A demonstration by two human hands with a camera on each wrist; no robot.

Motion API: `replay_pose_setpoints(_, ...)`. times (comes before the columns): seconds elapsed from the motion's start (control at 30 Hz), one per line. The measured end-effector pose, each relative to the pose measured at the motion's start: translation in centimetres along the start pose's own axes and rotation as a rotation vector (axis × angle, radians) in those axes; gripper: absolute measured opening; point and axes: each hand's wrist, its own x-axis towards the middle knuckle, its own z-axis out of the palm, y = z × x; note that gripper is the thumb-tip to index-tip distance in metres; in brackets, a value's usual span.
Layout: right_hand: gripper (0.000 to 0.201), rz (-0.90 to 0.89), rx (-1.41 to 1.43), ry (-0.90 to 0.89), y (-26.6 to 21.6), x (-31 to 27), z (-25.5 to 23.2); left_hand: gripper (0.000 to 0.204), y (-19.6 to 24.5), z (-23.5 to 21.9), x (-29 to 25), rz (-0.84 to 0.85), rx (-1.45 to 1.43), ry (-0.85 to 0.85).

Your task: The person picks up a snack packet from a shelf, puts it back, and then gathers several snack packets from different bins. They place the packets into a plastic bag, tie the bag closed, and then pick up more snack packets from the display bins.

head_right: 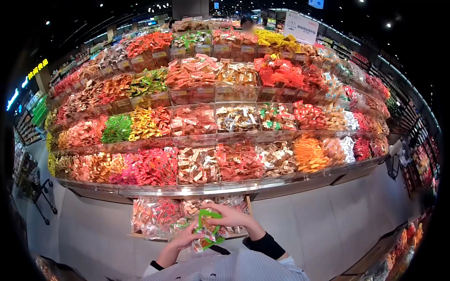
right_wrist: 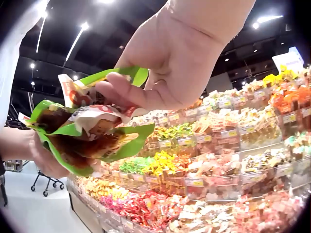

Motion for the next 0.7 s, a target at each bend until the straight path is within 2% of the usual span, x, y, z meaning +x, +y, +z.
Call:
replay_pose_setpoints(0.03,0.049,-0.018,-0.006,-0.01,0.5,-2.2,-0.6,0.068,-1.2,1.2,0.9,-0.061,0.01,-0.072)
replay_pose_setpoints(0.07,0.053,-0.003,-0.006,-0.01,1.2,-4.5,-1.1,0.068,-2.2,2.5,1.7,-0.048,0.017,-0.06)
replay_pose_setpoints(0.13,0.057,0.011,0.0,-0.02,2.5,-9.0,-2.1,0.069,-3.8,6.4,2.8,-0.145,-0.074,-0.203)
replay_pose_setpoints(0.23,0.06,0.016,0.279,0.082,3.2,-14.7,-3.4,0.07,-5.9,10.8,4.5,-0.209,-0.122,-0.243)
replay_pose_setpoints(0.27,0.06,0.011,0.281,0.079,3.8,-16.1,-3.9,0.07,-6.5,12.0,5.4,-0.242,-0.155,-0.283)
replay_pose_setpoints(0.33,0.055,-0.138,0.068,0.232,4.0,-18.3,-4.8,0.071,-7.0,14.3,6.7,-0.23,-0.173,-0.288)
replay_pose_setpoints(0.37,0.048,0.013,0.263,0.217,3.6,-19.8,-5.1,0.074,-7.3,15.1,7.1,-0.228,-0.146,-0.291)
replay_pose_setpoints(0.47,0.042,0.138,0.408,0.185,4.1,-21.6,-6.4,0.077,-7.9,16.7,7.8,-0.225,-0.107,-0.277)
replay_pose_setpoints(0.53,0.035,0.138,0.449,0.205,5.2,-21.2,-7.0,0.071,-8.3,16.6,8.2,-0.149,-0.117,-0.246)
replay_pose_setpoints(0.6,0.03,0.078,0.456,0.185,6.8,-20.2,-7.6,0.071,-7.2,16.4,8.1,-0.179,-0.124,-0.195)
replay_pose_setpoints(0.67,0.026,0.057,0.467,0.208,6.4,-19.4,-8.1,0.071,-5.2,16.6,8.0,-0.225,-0.14,-0.111)
replay_pose_setpoints(0.7,0.026,0.062,0.504,0.221,6.4,-18.9,-8.6,0.075,-5.1,16.2,8.5,-0.178,-0.123,-0.087)
